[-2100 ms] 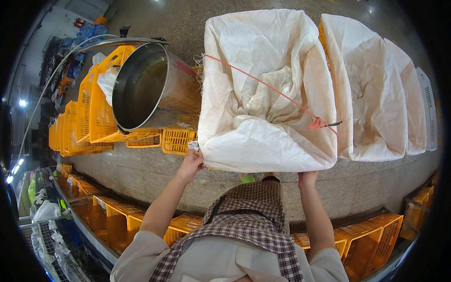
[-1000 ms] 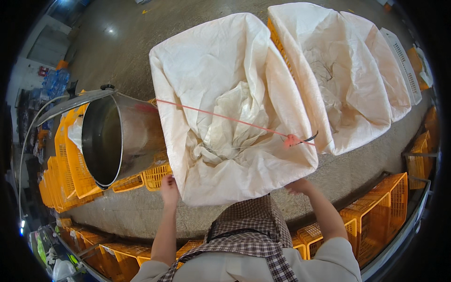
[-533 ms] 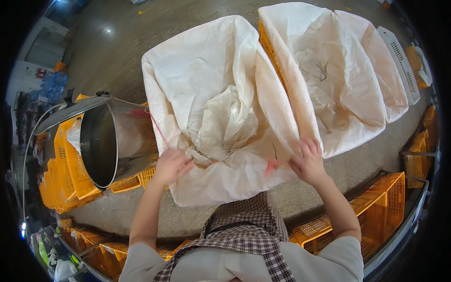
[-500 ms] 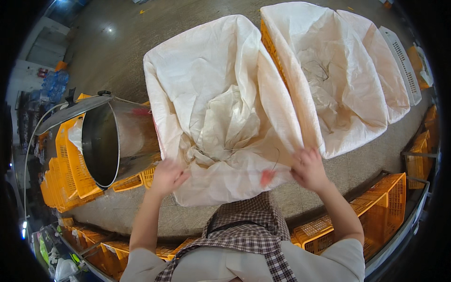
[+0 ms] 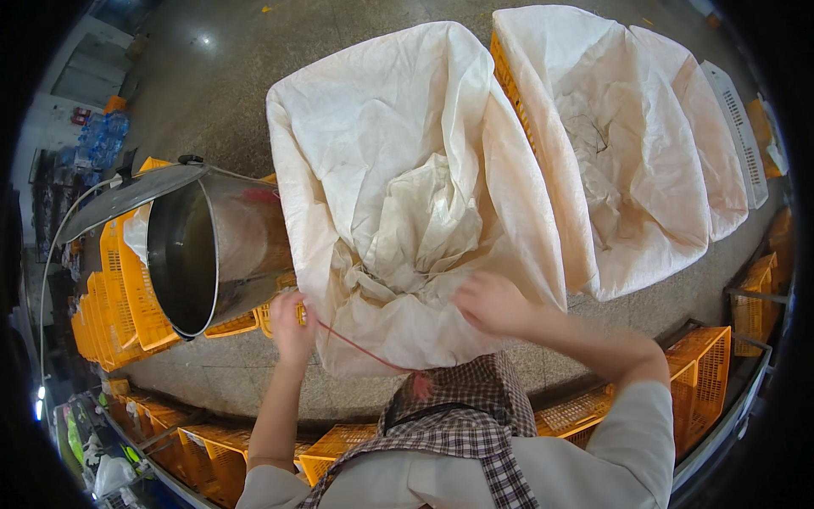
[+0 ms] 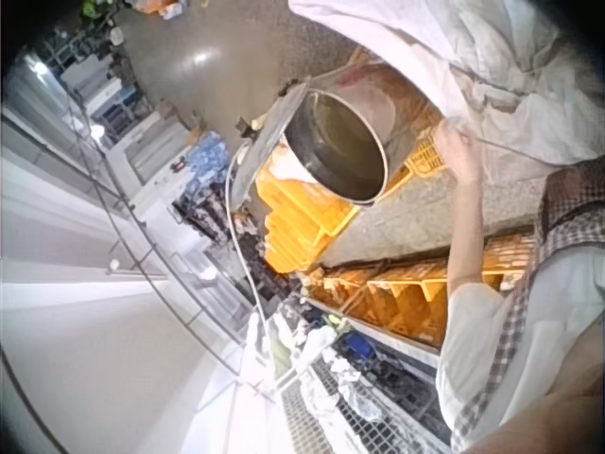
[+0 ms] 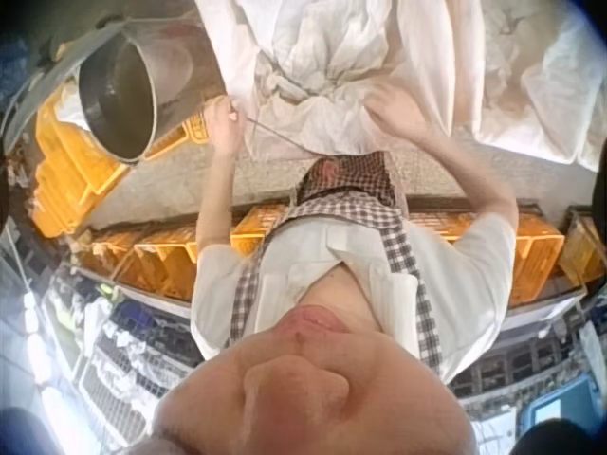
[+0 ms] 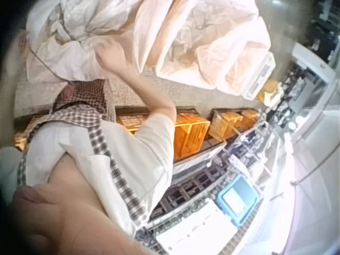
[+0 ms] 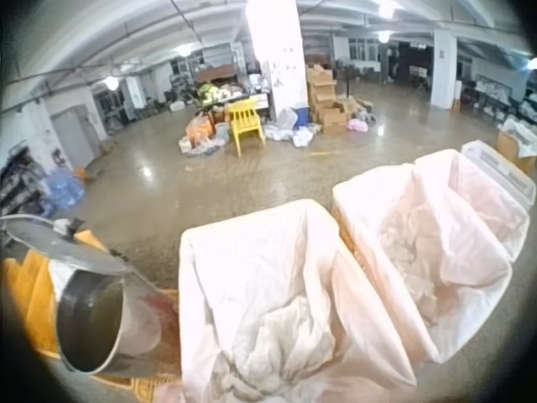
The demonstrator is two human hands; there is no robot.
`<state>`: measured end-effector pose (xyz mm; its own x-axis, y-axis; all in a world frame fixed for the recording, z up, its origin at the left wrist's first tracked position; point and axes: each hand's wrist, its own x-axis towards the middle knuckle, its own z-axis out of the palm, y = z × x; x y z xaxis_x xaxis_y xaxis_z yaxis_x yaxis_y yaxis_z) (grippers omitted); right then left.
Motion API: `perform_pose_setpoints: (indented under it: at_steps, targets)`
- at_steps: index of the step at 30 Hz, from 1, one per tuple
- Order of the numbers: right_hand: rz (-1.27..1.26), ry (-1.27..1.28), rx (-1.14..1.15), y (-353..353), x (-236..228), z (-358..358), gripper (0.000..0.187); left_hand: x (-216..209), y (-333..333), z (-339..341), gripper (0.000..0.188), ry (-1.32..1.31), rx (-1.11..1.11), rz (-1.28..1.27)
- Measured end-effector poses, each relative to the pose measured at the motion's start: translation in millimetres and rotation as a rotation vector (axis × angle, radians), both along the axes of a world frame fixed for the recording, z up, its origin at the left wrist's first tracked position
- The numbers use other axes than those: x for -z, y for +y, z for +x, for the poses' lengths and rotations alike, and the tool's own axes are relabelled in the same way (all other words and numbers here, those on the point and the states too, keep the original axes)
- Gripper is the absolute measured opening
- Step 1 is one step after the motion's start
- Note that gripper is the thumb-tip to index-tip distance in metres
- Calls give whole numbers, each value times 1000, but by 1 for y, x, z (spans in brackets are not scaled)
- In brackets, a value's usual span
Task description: The person places white cloth bundles into yellow plastic baskets, then lines each basket with a large white cloth and arranges the contents. The person repeats this process across multiple baskets in a warehouse-like area.
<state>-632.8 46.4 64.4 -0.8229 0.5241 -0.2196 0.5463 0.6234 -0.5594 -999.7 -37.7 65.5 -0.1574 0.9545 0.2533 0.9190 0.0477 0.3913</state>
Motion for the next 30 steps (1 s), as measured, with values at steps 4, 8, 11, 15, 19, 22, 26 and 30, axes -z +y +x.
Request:
perform_pose_setpoints:
  at_steps: [4,8,11,15,19,22,26,30]
  targets:
    - [391,-21,-141,59,100,-49,54,10,46,80,26,-93,602,-390]
    - [332,-378,-377,148,219,-100,47,70,89,119,34,46,470,-577]
    - [88,-729,-71,251,281,-104,60,132,111,122,53,258,217,-592]
    - [122,-940,95,342,329,-60,66,210,112,102,71,131,77,-900]
    - [133,-922,138,345,368,-39,65,251,85,77,73,223,173,-1288]
    - [199,-806,348,327,373,-56,60,265,96,71,71,82,182,-1451]
    - [181,-578,555,280,327,-99,54,239,139,83,65,-143,-62,-1284]
    - [208,-51,1087,178,272,-114,46,143,150,107,60,-221,29,-639]
